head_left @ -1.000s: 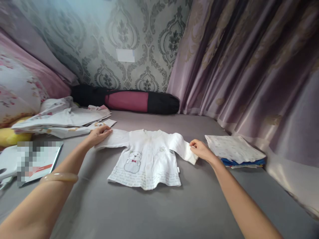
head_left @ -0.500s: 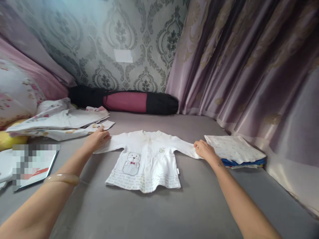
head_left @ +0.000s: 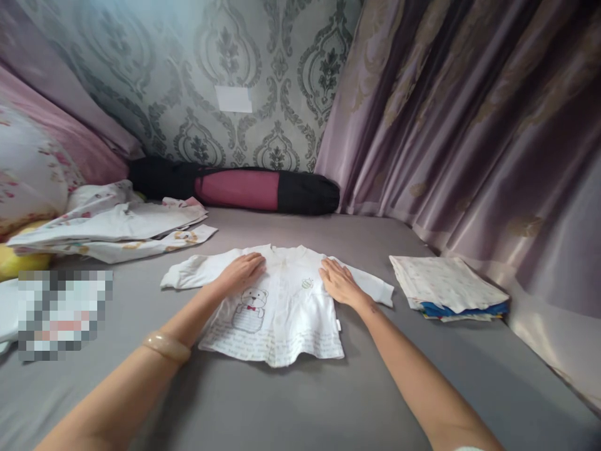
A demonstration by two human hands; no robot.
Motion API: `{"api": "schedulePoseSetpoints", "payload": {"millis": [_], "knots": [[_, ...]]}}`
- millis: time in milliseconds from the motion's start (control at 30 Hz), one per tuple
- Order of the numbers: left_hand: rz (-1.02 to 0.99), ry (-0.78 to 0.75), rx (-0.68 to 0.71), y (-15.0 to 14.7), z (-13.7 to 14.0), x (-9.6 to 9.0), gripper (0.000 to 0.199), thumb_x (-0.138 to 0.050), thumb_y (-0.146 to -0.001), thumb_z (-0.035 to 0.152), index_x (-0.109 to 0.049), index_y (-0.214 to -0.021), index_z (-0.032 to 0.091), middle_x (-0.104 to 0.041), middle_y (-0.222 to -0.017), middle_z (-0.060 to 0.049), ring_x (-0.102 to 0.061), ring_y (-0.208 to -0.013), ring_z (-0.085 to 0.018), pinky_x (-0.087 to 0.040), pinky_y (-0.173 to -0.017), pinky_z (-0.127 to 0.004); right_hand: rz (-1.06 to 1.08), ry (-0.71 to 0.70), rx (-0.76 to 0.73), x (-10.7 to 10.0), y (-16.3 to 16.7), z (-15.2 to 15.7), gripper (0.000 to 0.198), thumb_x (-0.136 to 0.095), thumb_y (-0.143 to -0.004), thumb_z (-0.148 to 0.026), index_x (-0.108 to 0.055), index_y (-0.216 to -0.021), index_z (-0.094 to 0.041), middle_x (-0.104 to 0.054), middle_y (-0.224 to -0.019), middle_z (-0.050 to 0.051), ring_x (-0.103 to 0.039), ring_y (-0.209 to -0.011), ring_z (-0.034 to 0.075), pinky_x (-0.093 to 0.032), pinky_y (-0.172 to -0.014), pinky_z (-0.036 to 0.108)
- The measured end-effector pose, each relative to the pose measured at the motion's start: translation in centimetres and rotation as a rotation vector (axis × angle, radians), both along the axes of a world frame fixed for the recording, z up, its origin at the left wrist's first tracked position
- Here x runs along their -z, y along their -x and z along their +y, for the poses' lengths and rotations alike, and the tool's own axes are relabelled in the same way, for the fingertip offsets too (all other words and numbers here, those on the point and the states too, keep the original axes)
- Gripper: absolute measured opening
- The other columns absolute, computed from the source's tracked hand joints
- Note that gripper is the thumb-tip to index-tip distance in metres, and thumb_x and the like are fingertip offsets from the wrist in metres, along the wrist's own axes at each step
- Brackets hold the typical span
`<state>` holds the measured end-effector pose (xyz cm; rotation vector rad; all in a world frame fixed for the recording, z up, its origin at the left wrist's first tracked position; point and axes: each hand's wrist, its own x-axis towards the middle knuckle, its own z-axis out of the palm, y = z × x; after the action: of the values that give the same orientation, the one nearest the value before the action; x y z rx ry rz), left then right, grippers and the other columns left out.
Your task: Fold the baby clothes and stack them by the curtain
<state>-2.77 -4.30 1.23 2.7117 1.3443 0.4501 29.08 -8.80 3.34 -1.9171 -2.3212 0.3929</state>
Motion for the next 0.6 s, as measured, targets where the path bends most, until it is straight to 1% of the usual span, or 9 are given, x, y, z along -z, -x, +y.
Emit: {"api": "schedulePoseSetpoints", "payload": {"millis": [67,133,200,333,400,467,500,533,600], "knots": [[0.012,0.013,-0.033,0.0,-0.1,1.1,0.05,-0.029,-0.098,0.047,-0.052,-0.131,0.017,-0.051,-0.139,-0.016,-0.048,-0.128,-0.026,-0.035,-0.108,-0.044,-0.014,0.013,0.005,0.8,-0.1,-0.2,0.059,-0.014,-0.1,-0.045,-0.029,-0.151,-0.016,-0.022,-0.159,0.008,-0.014,-0.147,0.025,-0.013,-0.116,0.051],[0.032,0.041,-0.063,0.3,-0.1,1.8,0.055,-0.027,-0.098,0.049,-0.046,-0.138,0.017,-0.044,-0.146,-0.017,-0.038,-0.137,-0.028,-0.026,-0.113,-0.05,-0.036,-0.015,-0.015,1.4,-0.6,-0.3,0.059,-0.014,-0.1,-0.043,-0.026,-0.152,-0.018,-0.02,-0.159,0.007,-0.012,-0.147,0.024,-0.01,-0.116,0.052],[0.039,0.063,-0.066,0.7,-0.1,2.2,0.056,-0.025,-0.098,0.049,-0.044,-0.14,0.017,-0.041,-0.149,-0.016,-0.034,-0.14,-0.027,-0.022,-0.115,-0.051,-0.043,-0.039,-0.025,1.7,-1.0,-0.2,0.057,-0.015,-0.1,-0.042,-0.025,-0.152,-0.02,-0.02,-0.159,0.006,-0.012,-0.147,0.023,-0.009,-0.116,0.052],[0.012,0.039,-0.07,0.7,-0.5,1.7,0.054,-0.026,-0.098,0.049,-0.044,-0.138,0.018,-0.042,-0.148,-0.016,-0.034,-0.139,-0.025,-0.022,-0.115,-0.048,0.023,-0.045,-0.033,1.4,-1.3,-0.3,0.055,-0.022,-0.1,-0.042,-0.031,-0.149,-0.021,-0.023,-0.159,0.008,-0.015,-0.147,0.022,-0.01,-0.116,0.05],[-0.027,-0.008,-0.116,1.0,-1.3,0.9,0.052,-0.029,-0.097,0.048,-0.046,-0.136,0.018,-0.043,-0.145,-0.017,-0.039,-0.135,-0.027,-0.028,-0.111,-0.048,0.079,-0.145,-0.016,0.7,-1.4,-1.1,0.052,-0.028,-0.098,-0.039,-0.038,-0.144,-0.018,-0.029,-0.156,0.012,-0.024,-0.144,0.023,-0.016,-0.115,0.046],[-0.075,-0.07,-0.198,1.6,-2.7,-0.1,0.049,-0.034,-0.095,0.047,-0.049,-0.131,0.018,-0.048,-0.138,-0.017,-0.047,-0.125,-0.029,-0.036,-0.104,-0.047,0.128,-0.288,0.027,-0.1,-1.3,-2.5,0.045,-0.033,-0.096,-0.033,-0.05,-0.133,-0.015,-0.046,-0.145,0.015,-0.04,-0.134,0.023,-0.028,-0.109,0.038],[-0.098,-0.094,-0.244,2.1,-3.5,-0.6,0.047,-0.036,-0.094,0.047,-0.052,-0.127,0.018,-0.053,-0.131,-0.017,-0.051,-0.119,-0.029,-0.039,-0.099,-0.046,0.145,-0.331,0.046,-0.5,-1.3,-3.4,0.04,-0.034,-0.095,-0.03,-0.056,-0.125,-0.016,-0.056,-0.133,0.014,-0.05,-0.124,0.022,-0.035,-0.102,0.033],[-0.118,-0.101,-0.291,2.7,-4.4,-1.1,0.045,-0.038,-0.093,0.047,-0.054,-0.122,0.018,-0.057,-0.123,-0.016,-0.054,-0.112,-0.029,-0.041,-0.095,-0.044,0.156,-0.346,0.082,-0.9,-1.3,-4.4,0.036,-0.033,-0.095,-0.029,-0.061,-0.115,-0.017,-0.065,-0.117,0.013,-0.058,-0.112,0.021,-0.039,-0.094,0.03],[-0.152,-0.026,-0.394,4.0,-6.3,-1.8,0.042,-0.039,-0.091,0.048,-0.059,-0.111,0.017,-0.063,-0.103,-0.012,-0.059,-0.096,-0.026,-0.044,-0.085,-0.039,0.124,-0.241,0.123,-1.6,-1.2,-6.6,0.031,-0.037,-0.095,-0.034,-0.065,-0.091,-0.021,-0.07,-0.088,0.007,-0.064,-0.085,0.02,-0.041,-0.074,0.027]]}}
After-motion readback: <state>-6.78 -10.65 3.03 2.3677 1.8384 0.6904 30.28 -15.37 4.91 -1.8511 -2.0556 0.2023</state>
